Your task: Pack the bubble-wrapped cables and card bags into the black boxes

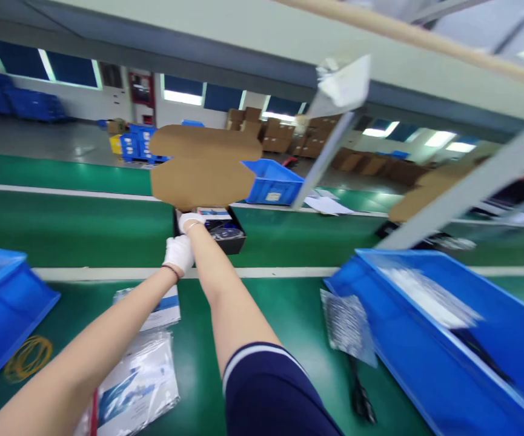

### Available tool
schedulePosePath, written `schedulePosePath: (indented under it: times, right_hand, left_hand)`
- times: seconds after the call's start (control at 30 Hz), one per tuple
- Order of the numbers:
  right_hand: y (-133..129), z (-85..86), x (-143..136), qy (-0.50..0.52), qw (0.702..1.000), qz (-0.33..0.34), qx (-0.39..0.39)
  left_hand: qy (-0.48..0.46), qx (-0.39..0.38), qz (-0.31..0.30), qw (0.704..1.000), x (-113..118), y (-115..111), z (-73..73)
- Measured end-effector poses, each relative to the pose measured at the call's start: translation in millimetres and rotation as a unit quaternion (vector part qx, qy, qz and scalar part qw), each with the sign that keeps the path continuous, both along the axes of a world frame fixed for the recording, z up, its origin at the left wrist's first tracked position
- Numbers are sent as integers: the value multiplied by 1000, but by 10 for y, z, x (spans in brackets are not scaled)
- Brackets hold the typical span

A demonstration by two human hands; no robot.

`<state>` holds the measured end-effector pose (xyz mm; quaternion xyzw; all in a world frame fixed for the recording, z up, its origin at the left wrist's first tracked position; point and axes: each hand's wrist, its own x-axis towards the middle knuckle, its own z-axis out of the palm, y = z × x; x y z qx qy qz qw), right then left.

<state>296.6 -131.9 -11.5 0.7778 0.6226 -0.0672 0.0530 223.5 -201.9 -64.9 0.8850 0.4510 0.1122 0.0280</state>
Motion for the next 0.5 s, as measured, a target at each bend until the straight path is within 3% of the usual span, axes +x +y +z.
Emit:
schedulePosePath:
  times: [0.13, 0.2, 0.3, 0.37, 0.43, 0.5]
  right_hand:
    - [-190, 93, 142, -22, 999, -31, 2]
    - [-298, 136, 142, -31, 999, -30, 10]
    - [-534, 125, 31, -46, 997, -17, 61]
    - [-756, 18, -115, -43, 993, 8, 112]
    - [-1014, -162, -306, -8, 990, 86, 115]
    - [-1254, -381, -490, 45, 981, 178, 55]
  left_hand:
    - [-27, 83, -86, 992, -201, -72, 84]
    - [-53, 83, -106, 990, -399, -73, 174]
    - [-121, 28, -52, 991, -839, -38, 400]
    - [-178, -19, 10, 984, -1168, -17, 571]
    - [-226, -72, 61, 969, -1453, -31, 716]
    - [-257, -108, 82, 957, -1658, -91, 808]
